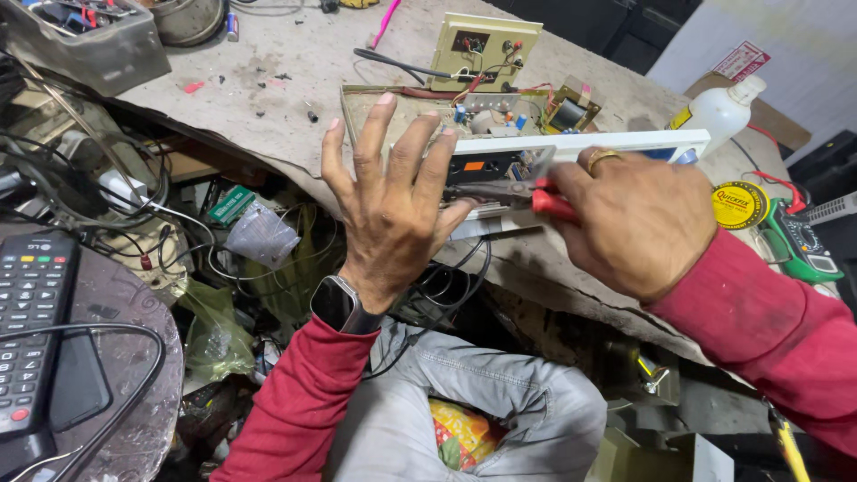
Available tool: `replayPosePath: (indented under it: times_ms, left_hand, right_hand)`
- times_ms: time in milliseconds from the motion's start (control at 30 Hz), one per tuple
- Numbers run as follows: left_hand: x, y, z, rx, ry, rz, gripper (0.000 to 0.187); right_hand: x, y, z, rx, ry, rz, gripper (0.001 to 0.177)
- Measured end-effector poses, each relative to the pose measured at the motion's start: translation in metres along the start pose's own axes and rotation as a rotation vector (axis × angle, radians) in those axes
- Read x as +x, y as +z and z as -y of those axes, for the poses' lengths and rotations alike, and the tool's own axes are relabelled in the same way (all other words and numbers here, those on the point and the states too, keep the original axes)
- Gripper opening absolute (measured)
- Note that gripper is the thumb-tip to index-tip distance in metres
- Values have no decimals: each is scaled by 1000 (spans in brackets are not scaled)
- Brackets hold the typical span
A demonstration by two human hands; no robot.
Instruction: The person is repairing a white electronic device, likely a VCR, by manipulating internal components with pliers and adjusting knobs. They remove a cassette tape, use pliers to adjust parts inside the chassis, and test the device by turning knobs.
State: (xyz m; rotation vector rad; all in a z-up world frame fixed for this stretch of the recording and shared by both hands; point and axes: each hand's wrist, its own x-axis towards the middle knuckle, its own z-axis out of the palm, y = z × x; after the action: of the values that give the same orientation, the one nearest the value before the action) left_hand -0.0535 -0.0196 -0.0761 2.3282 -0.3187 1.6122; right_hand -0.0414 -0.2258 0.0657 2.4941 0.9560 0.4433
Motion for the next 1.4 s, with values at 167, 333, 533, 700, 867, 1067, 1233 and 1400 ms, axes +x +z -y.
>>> replayPosePath:
  times_ms: [167, 333, 533, 700, 867, 1067, 1233, 1400]
  left_hand:
    - [-3, 1, 5, -70, -21, -13, 83]
    - [-3, 12, 1, -32, -74, -104, 70]
    - [-8, 18, 3, -20, -91, -126, 65]
    - [-9, 19, 0, 11, -109, -141, 57]
    - [-7, 20, -3, 47, -116, -136, 53]
    - [-3, 23, -4, 87, -134, -162, 49]
    - [-3, 26, -7, 115, -152, -178, 32]
    - [-2, 25, -9, 137, -178, -172, 23]
  right_hand:
    - [3, -10, -2, -714, -301, -646, 29]
    - [13, -9, -3, -789, -325, -730, 41]
    - [23, 2, -3, -832, -314, -825, 40]
    - [25, 14, -4, -853, -285, -870, 38]
    - [28, 22, -9, -842, -291, -875, 37]
    - [27, 23, -8, -860, -287, -882, 38]
    - [32, 16, 2, -960, -339, -986, 31]
    - [33, 3, 5, -1137, -385, -940, 18]
